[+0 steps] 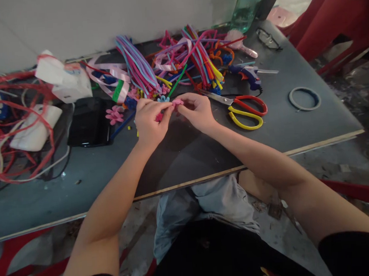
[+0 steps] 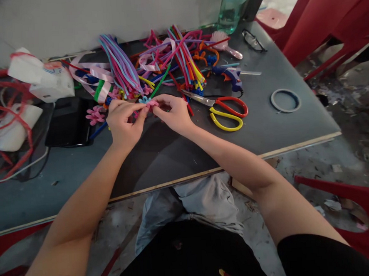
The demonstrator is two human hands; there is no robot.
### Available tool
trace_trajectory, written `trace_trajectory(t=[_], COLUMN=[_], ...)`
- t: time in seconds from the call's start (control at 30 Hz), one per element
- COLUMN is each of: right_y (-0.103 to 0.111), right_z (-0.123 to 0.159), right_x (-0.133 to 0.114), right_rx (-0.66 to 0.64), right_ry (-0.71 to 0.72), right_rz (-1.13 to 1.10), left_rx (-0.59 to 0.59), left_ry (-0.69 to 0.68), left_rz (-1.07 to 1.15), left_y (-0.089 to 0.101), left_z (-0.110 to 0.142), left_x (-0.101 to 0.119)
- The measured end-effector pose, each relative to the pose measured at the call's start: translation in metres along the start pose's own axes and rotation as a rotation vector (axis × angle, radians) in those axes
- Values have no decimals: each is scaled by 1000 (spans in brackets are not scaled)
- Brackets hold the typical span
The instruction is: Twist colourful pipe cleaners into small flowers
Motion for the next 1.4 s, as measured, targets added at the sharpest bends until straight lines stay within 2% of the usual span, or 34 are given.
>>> trace_trajectory(t=[0.07, 0.27, 0.47, 0.73, 1.17, 1.3, 1.4], right_y=[1, -4, -8, -9, -9, -8, -4], right_z=[0, -1, 0, 1, 4, 2, -1], right_x=[1, -2, -4, -2, -7, -5, -3], right_rx=[-22, -210, -281, -272, -237, -212, -104], right_ry=[-55, -192, -317, -312, -370, -330, -190], right_rz=[-30, -151, -278, -238, -196, -165, -114], left_rx=[-31, -63, -68, -32, 11, 9, 2], left_ry=[-10, -42, -29, -72, -283, -207, -81], left_rz=[16, 15, 45, 24, -8, -4, 14], left_y=[0, 1, 2, -1, -6, -5, -2], left_z=[-1, -3, -3, 1, 7, 4, 1], left_x=[-4, -11, -13, -11, -14, -11, -6])
Point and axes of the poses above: each hand's wrist, its own z-axis away from the middle knuckle, its own y-axis out of the back of the hand, x = y × z, the point moved 3 cm from there along -z, towards the middle knuckle, and after that the axes turned 1 degree about -y, right-handed, at the moved point
